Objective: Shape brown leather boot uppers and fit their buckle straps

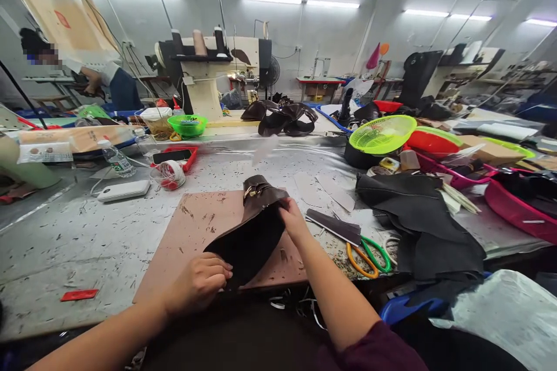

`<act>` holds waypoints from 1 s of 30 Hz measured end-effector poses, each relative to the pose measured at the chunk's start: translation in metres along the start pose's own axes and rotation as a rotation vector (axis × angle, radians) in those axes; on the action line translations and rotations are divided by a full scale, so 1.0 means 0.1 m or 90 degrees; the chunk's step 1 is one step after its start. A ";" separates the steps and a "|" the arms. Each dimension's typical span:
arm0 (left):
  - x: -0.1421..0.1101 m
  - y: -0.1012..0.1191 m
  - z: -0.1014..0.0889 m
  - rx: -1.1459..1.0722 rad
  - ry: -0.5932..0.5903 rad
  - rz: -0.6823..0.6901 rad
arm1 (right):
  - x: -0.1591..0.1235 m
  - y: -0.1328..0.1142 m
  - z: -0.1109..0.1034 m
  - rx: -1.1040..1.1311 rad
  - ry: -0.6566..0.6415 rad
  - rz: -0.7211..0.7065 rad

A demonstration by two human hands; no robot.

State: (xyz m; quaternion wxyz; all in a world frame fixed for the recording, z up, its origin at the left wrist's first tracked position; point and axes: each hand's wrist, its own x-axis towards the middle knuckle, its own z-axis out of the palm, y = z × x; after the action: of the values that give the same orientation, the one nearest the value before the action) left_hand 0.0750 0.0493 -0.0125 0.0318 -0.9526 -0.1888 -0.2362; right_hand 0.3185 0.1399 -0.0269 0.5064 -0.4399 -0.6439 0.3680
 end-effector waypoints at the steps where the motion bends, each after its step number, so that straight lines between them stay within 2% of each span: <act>1: -0.05 0.00 -0.02 -0.022 -0.018 -0.016 | -0.09 0.04 0.02 0.010 0.022 0.009; 4: -0.07 0.08 -0.02 -0.028 -0.136 -0.055 | -0.31 0.11 0.09 -0.039 0.047 0.069; 6: 0.01 0.15 0.00 -0.007 -0.249 -0.108 | -0.40 0.13 0.11 -0.090 0.030 0.119; 8: 0.12 0.20 0.04 0.021 -0.322 -0.182 | -0.45 0.13 0.10 -0.108 0.014 0.145; 10: 0.22 0.21 0.12 0.056 -0.311 -0.240 | -0.45 0.13 0.08 -0.115 0.014 0.154; 12: 0.27 0.21 0.22 0.088 -0.275 -0.244 | -0.44 0.10 0.08 -0.124 0.012 0.156; 16: 0.21 0.21 0.36 0.086 -0.269 -0.201 | -0.36 0.06 0.08 -0.146 -0.006 0.121; 20: 0.12 0.21 0.34 0.047 -0.285 -0.158 | -0.31 0.06 0.07 -0.243 -0.004 0.048; 22: 0.14 0.19 0.32 0.024 -0.288 -0.128 | -0.32 0.06 0.08 -0.299 -0.008 0.038; 26: 0.38 0.17 0.34 -0.017 -0.282 -0.118 | -0.39 0.01 0.18 -0.373 -0.028 0.057; 30: 0.72 0.17 0.48 -0.020 -0.285 -0.242 | -0.25 -0.06 0.30 -0.422 -0.094 0.066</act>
State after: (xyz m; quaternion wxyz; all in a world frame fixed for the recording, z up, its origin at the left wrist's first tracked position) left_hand 0.1608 0.0657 -0.0215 -0.0699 -0.9291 -0.3623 -0.0249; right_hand 0.2905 0.1137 -0.0362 0.2683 -0.5849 -0.7403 0.1948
